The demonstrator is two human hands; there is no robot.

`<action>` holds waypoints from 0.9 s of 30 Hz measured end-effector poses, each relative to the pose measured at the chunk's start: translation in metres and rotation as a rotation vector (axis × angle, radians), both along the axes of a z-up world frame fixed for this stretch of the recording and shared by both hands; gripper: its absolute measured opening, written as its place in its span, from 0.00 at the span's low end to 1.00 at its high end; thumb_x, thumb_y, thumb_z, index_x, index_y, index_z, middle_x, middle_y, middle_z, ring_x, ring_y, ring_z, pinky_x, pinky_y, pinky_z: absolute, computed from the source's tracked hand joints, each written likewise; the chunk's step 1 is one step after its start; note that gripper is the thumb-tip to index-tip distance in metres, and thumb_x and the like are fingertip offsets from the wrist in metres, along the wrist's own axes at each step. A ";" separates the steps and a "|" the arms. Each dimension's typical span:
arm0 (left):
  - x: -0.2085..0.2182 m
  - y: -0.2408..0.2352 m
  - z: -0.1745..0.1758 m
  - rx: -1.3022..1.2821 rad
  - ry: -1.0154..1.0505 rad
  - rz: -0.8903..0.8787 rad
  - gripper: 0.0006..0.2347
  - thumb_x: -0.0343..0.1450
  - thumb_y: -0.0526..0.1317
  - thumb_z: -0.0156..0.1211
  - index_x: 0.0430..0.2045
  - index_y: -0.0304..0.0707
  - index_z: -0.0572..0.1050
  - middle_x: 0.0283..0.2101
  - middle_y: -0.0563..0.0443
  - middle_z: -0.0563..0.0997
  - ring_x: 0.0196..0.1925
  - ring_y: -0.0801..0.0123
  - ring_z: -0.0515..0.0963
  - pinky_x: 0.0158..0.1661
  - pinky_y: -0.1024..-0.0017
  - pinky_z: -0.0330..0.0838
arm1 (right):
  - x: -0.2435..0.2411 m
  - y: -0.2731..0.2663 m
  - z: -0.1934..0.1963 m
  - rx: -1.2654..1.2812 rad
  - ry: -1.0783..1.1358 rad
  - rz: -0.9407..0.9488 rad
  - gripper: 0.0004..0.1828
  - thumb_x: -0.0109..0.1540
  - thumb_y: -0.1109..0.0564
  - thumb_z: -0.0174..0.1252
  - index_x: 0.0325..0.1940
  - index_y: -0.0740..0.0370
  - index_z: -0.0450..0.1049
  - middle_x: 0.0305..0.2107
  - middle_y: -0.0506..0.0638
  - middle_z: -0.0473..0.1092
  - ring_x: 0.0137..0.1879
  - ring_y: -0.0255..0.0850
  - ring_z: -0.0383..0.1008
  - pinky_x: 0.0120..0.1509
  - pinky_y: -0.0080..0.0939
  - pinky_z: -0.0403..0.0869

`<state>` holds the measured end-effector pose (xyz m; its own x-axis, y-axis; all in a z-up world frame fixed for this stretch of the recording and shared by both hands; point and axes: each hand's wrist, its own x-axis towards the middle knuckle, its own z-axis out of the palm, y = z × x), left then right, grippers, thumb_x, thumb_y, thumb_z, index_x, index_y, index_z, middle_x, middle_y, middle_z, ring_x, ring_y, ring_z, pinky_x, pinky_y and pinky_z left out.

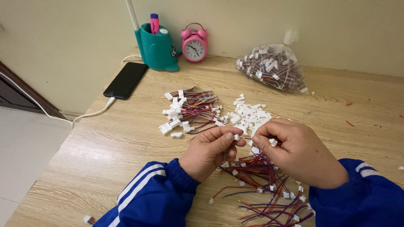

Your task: Assembling small electrical connectors by manually inserting wires into plastic housings on a desk.

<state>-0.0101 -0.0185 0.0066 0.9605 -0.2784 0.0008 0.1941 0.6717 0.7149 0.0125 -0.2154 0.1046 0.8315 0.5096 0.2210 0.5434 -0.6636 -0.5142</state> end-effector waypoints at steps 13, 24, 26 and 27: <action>-0.001 -0.001 -0.002 0.012 -0.047 -0.005 0.09 0.72 0.34 0.54 0.44 0.29 0.75 0.37 0.39 0.81 0.24 0.71 0.74 0.26 0.79 0.68 | -0.001 0.004 0.003 -0.064 0.103 -0.092 0.10 0.57 0.47 0.58 0.24 0.50 0.77 0.19 0.39 0.75 0.26 0.33 0.70 0.37 0.35 0.66; -0.001 -0.001 -0.002 0.034 -0.038 -0.015 0.09 0.72 0.34 0.54 0.44 0.29 0.75 0.36 0.41 0.80 0.24 0.72 0.74 0.26 0.79 0.69 | -0.002 0.004 0.003 -0.055 0.093 -0.080 0.10 0.57 0.47 0.58 0.23 0.50 0.77 0.19 0.39 0.75 0.27 0.33 0.71 0.36 0.36 0.65; -0.001 -0.001 -0.004 0.036 -0.048 -0.010 0.09 0.72 0.34 0.54 0.44 0.29 0.75 0.36 0.40 0.81 0.25 0.71 0.74 0.27 0.79 0.68 | -0.001 0.004 0.001 -0.057 0.076 -0.072 0.11 0.57 0.47 0.58 0.23 0.51 0.76 0.19 0.40 0.75 0.27 0.33 0.70 0.37 0.36 0.65; -0.001 -0.001 -0.005 0.038 -0.058 -0.004 0.09 0.72 0.33 0.54 0.44 0.29 0.75 0.37 0.39 0.81 0.25 0.71 0.74 0.27 0.80 0.67 | 0.000 0.004 0.000 -0.058 0.059 -0.062 0.11 0.57 0.48 0.58 0.22 0.51 0.75 0.18 0.40 0.74 0.27 0.34 0.70 0.37 0.36 0.65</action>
